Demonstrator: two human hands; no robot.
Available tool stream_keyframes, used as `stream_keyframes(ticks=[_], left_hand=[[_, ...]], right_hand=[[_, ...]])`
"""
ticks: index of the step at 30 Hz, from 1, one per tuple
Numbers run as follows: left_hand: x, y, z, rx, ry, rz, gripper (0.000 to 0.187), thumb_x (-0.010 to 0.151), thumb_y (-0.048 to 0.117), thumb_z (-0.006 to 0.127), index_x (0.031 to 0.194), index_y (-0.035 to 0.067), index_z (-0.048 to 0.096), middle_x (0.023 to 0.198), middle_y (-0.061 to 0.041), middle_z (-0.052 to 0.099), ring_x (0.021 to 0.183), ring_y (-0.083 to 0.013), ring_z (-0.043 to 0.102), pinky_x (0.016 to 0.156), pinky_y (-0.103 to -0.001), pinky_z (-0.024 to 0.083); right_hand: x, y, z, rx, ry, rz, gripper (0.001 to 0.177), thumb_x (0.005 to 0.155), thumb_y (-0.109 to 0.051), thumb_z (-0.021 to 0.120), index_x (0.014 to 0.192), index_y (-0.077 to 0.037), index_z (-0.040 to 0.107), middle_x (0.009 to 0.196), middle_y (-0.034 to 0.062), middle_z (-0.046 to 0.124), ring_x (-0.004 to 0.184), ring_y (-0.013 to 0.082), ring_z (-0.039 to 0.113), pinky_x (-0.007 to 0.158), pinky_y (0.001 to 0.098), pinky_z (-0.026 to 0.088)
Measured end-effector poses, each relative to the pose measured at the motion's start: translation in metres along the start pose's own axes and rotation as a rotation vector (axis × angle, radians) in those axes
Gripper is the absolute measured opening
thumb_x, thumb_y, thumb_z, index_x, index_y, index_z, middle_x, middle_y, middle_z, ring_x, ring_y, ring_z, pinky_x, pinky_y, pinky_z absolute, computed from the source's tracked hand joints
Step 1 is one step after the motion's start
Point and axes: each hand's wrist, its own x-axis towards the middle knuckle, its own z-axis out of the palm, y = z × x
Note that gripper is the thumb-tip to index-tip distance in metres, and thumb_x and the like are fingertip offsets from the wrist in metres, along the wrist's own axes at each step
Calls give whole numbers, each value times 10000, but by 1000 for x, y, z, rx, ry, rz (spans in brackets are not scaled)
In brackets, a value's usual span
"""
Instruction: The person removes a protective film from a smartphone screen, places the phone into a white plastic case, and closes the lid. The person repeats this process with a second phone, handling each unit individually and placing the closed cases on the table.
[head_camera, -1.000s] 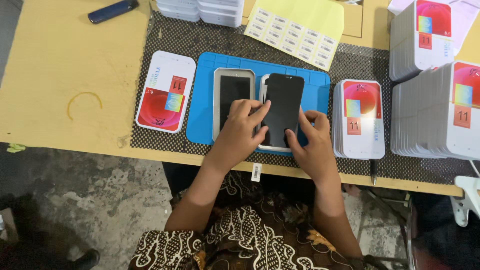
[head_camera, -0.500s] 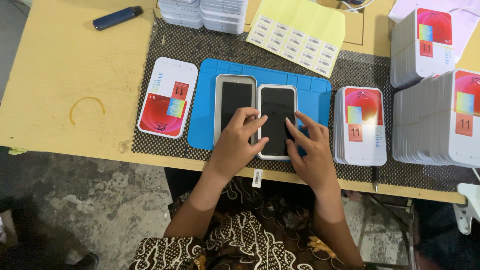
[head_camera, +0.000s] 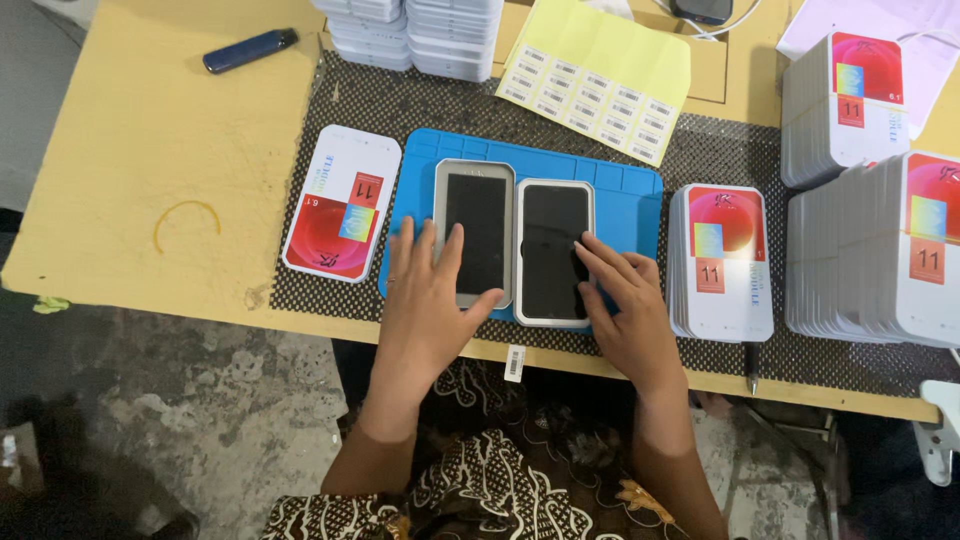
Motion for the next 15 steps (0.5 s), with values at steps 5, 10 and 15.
stream_keyframes(ticks=[5, 10, 15], left_hand=[[3, -2, 21, -376, 149, 126, 742, 971, 300, 681, 1578, 56, 331, 1577, -333, 320, 1460, -582, 332, 1133, -732, 377], [7, 9, 49, -518, 58, 281, 844, 968, 344, 644, 1615, 25, 207, 1540, -328, 384, 1425, -581, 383, 1099, -722, 429], [7, 18, 63, -74, 9, 405, 611, 949, 218, 735, 1453, -41, 506, 1520, -296, 370, 1439, -592, 302, 1095, -719, 448]], right_hand=[[-4, 1, 1, 21, 42, -33, 552, 960, -139, 696, 1498, -151, 571, 1502, 69, 588, 1243, 345, 577, 1062, 479, 440], [-4, 3, 1, 45, 44, -59, 628, 926, -165, 746, 1519, -136, 539, 1502, 96, 581, 1260, 357, 571, 1057, 499, 453], [-7, 7, 3, 157, 77, -70, 825, 861, -8, 696, 1605, -75, 347, 1515, 164, 558, 1262, 383, 585, 1056, 528, 468]])
